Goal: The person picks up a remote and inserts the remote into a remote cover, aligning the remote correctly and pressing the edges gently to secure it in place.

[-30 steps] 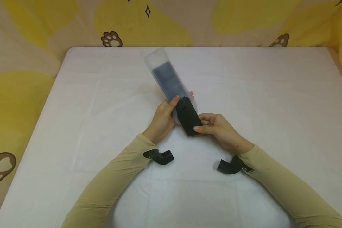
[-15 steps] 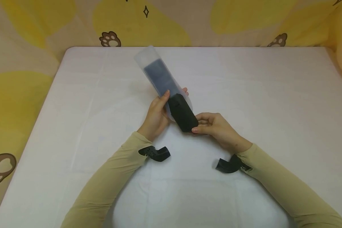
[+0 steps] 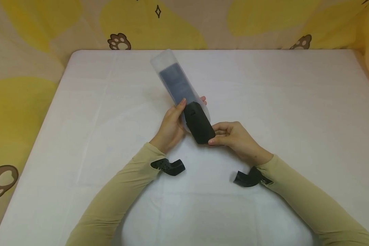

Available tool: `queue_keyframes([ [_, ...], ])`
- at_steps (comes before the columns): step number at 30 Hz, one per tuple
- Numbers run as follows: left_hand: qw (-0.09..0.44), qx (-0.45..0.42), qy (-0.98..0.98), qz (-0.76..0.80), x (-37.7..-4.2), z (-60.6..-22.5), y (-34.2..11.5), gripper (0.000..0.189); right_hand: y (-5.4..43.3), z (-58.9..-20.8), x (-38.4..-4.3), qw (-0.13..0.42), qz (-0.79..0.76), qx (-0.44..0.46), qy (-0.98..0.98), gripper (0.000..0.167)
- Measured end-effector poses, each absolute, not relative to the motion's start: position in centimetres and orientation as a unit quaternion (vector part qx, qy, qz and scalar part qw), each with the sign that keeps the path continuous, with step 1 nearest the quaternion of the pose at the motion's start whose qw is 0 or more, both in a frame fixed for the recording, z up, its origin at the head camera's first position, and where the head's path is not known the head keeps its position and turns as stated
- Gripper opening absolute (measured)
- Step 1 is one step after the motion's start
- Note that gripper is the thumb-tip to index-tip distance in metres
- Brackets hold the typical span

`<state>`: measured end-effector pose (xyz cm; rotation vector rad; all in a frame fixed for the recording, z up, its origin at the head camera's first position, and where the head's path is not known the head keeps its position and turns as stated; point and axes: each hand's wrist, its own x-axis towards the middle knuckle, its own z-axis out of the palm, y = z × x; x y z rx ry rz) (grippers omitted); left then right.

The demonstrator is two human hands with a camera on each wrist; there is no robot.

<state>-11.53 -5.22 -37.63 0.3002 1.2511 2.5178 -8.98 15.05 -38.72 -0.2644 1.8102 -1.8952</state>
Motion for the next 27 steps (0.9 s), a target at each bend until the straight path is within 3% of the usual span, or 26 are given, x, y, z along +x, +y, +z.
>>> queue_keyframes([
  [27, 0.159, 0.094, 0.421, 0.888, -10.95, -37.65, -4.44, 0.044, 15.14, -38.93, -8.92, 0.234, -0.7, -0.077, 0.671, 0.02],
])
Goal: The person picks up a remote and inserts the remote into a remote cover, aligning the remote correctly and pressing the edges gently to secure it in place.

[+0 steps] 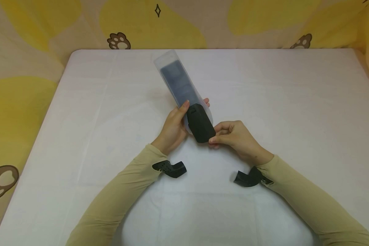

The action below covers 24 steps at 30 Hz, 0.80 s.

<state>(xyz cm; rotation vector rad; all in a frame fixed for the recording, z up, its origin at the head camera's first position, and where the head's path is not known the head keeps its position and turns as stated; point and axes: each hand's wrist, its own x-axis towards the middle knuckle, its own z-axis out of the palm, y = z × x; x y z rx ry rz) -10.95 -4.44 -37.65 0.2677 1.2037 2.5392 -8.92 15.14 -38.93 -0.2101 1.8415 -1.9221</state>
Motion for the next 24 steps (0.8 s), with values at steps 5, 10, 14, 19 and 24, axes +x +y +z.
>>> queue_keyframes([
  [5, 0.162, 0.116, 0.448, 0.872, -10.91, -37.74, -4.5, 0.046, 15.13, -38.87, -8.89, 0.238, -0.701, -0.074, 0.668, 0.016],
  [10, 0.166, 0.128, 0.451, 0.868, -10.84, -37.78, -4.45, 0.047, 15.11, -38.84, -8.89, 0.239, -0.7, -0.072, 0.669, 0.016],
  [14, 0.166, 0.12, 0.448, 0.87, -10.82, -37.79, -4.31, 0.045, 15.13, -38.84, -8.89, 0.236, -0.699, -0.075, 0.671, 0.015],
  [19, 0.169, 0.121, 0.455, 0.866, -10.76, -37.75, -4.2, 0.046, 15.16, -38.88, -8.91, 0.233, -0.698, -0.077, 0.673, 0.013],
  [24, 0.169, 0.129, 0.457, 0.864, -10.71, -37.73, -4.18, 0.046, 15.16, -38.88, -8.92, 0.229, -0.7, -0.079, 0.672, 0.011],
])
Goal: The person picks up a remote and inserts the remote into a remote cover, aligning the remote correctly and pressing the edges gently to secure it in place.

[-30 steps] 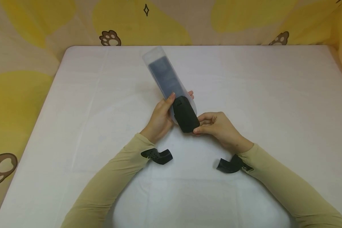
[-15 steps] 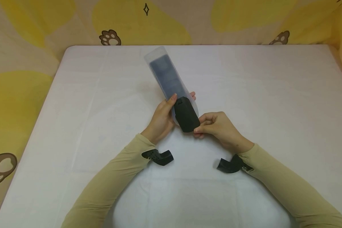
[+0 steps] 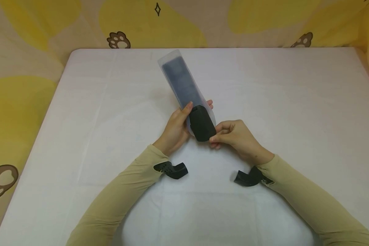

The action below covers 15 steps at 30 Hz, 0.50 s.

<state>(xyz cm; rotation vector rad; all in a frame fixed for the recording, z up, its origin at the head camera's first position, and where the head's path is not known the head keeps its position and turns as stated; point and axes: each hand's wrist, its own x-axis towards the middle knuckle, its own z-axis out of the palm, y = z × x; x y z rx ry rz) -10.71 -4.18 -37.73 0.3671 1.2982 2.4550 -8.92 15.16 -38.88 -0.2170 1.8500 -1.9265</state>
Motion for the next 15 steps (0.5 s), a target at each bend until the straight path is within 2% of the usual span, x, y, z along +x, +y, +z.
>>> queue_keyframes([
  [5, 0.166, 0.125, 0.456, 0.865, -10.62, -37.8, -4.14, 0.045, 15.19, -38.99, -8.89, 0.223, -0.702, -0.083, 0.671, 0.01],
  [15, 0.173, 0.122, 0.446, 0.87, -10.59, -37.87, -4.02, 0.044, 15.27, -39.24, -8.86, 0.213, -0.706, -0.082, 0.67, 0.017],
])
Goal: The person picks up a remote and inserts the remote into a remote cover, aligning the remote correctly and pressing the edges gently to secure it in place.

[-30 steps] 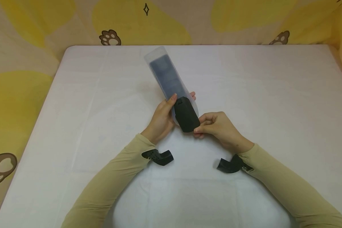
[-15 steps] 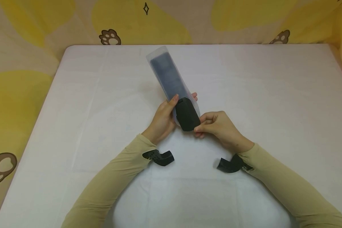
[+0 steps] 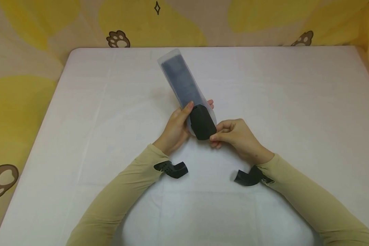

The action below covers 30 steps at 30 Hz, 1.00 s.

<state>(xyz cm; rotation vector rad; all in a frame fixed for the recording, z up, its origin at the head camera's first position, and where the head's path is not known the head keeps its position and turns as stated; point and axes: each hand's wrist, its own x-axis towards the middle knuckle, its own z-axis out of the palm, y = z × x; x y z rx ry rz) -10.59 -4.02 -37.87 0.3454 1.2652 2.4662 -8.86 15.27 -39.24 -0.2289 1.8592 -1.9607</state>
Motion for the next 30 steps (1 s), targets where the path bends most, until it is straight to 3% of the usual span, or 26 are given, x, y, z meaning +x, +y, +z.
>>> queue_keyframes([
  [30, 0.175, 0.147, 0.469, 0.853, -10.31, -38.56, -3.54, 0.044, 15.18, -39.65, -8.88, 0.197, -0.716, -0.069, 0.666, 0.009],
])
